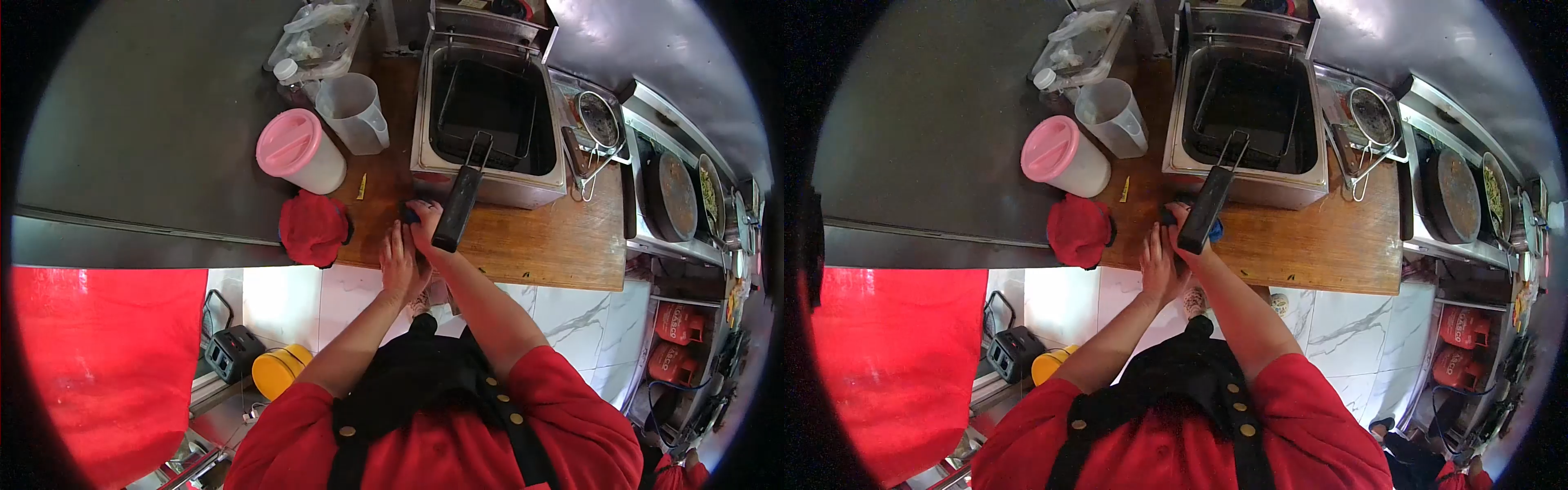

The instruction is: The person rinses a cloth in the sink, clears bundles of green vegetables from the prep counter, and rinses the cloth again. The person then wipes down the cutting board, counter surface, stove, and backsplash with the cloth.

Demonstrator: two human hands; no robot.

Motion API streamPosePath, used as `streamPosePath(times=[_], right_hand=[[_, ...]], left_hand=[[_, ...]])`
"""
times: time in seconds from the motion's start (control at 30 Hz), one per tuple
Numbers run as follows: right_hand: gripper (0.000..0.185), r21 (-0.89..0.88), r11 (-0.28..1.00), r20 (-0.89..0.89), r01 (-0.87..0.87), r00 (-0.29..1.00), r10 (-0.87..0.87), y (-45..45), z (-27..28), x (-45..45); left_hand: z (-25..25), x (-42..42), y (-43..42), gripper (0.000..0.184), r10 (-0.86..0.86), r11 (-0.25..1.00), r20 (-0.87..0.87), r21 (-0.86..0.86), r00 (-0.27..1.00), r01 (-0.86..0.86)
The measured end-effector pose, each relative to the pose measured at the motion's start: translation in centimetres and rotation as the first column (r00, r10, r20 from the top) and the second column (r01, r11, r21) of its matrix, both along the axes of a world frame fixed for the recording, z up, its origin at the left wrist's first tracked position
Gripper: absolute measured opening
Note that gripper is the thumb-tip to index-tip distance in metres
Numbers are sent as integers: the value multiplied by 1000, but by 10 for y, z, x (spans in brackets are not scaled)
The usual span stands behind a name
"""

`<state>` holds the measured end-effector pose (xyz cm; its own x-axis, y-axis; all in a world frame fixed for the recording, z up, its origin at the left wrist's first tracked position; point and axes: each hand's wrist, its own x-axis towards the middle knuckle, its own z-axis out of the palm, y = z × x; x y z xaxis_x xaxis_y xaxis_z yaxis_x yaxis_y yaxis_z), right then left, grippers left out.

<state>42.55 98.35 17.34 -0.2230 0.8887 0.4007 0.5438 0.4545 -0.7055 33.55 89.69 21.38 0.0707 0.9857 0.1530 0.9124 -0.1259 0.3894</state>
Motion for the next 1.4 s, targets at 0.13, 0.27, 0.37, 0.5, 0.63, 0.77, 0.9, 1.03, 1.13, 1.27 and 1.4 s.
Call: streamPosePath(times=[0.13,0.27,0.37,0.5,0.63,0.77,0.9,1.03,1.13,1.27,1.4], right_hand=[[33,-410,896,-695,-173,695,-184,-22,60,39],[50,-94,987,183,128,977,-109,-51,70,141],[46,-127,929,286,347,910,-301,-69,67,207],[49,-11,851,361,525,796,-486,-105,9,238],[53,76,860,334,505,800,-499,-101,-3,170],[55,-51,908,362,416,855,-372,-87,16,97],[53,-83,920,369,383,869,-329,-83,20,87],[55,-79,927,382,367,870,-312,-82,19,89],[57,-88,922,347,377,879,-327,-82,23,88],[59,-124,894,339,431,865,-370,-78,24,82],[58,-57,897,319,438,860,-399,-55,9,50]], left_hand=[[6,-13,2,83,-12,999,-15,-31,1000,11],[13,-25,-1,83,-143,989,91,62,986,137],[18,-45,12,76,-91,981,168,185,982,59],[72,-75,83,64,17,934,359,328,933,-144],[118,-85,156,57,-28,876,75,482,997,-12],[113,-86,187,30,8,909,69,415,998,-36],[116,-81,198,11,-173,889,156,449,973,86],[125,-74,228,8,-258,857,78,478,963,191],[121,-70,264,10,-205,910,76,382,976,161],[107,-71,316,21,-104,892,-29,439,994,106],[114,-65,305,32,-75,851,37,523,997,45]])
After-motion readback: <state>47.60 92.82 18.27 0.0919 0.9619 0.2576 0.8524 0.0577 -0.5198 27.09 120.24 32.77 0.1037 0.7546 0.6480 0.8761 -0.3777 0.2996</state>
